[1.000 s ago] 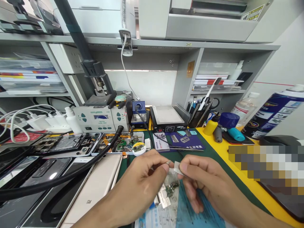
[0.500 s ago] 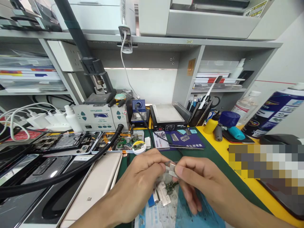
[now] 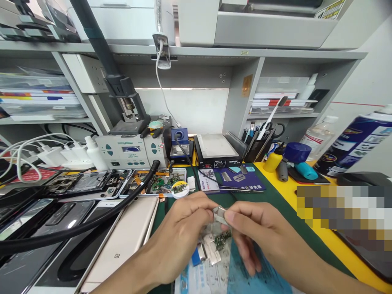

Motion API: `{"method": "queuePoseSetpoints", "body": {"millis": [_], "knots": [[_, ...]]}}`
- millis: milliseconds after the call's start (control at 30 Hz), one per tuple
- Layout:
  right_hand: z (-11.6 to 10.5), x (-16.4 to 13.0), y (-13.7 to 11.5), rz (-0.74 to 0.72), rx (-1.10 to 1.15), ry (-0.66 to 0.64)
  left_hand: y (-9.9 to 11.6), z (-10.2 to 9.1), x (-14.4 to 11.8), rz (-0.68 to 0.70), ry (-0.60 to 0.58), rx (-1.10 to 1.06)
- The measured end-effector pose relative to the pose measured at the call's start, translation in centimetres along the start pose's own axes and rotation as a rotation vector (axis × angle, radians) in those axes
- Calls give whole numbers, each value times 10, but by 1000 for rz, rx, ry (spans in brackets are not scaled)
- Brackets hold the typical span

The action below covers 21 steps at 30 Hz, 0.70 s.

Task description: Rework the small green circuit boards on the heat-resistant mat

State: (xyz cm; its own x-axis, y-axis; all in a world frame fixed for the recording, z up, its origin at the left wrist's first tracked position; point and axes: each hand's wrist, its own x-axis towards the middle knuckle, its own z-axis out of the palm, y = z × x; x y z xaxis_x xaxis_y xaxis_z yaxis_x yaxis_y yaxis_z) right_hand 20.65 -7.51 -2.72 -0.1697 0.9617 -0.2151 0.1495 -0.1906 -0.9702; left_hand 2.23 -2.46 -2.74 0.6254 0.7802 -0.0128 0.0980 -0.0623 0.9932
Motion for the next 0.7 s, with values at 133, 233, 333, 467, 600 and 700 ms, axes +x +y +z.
{"method": "queuePoseSetpoints", "body": {"millis": [133, 233, 333, 467, 600, 700], "knots": [[0, -1, 0, -9, -4, -3, 0, 1, -1, 1, 8, 0], [0, -2, 0, 2, 14, 9, 1, 0, -1, -3, 12, 4], [0, -1, -1, 11, 5, -1, -1, 0, -1, -3, 13, 4], [0, -1, -1, 0, 5, 21, -3, 1, 0, -12, 20, 3], [0, -1, 1, 5, -14, -7, 0, 2, -1, 0, 23, 23], [0, -1, 2, 8, -34, -26, 7, 1, -2, 8, 1, 55]]}}
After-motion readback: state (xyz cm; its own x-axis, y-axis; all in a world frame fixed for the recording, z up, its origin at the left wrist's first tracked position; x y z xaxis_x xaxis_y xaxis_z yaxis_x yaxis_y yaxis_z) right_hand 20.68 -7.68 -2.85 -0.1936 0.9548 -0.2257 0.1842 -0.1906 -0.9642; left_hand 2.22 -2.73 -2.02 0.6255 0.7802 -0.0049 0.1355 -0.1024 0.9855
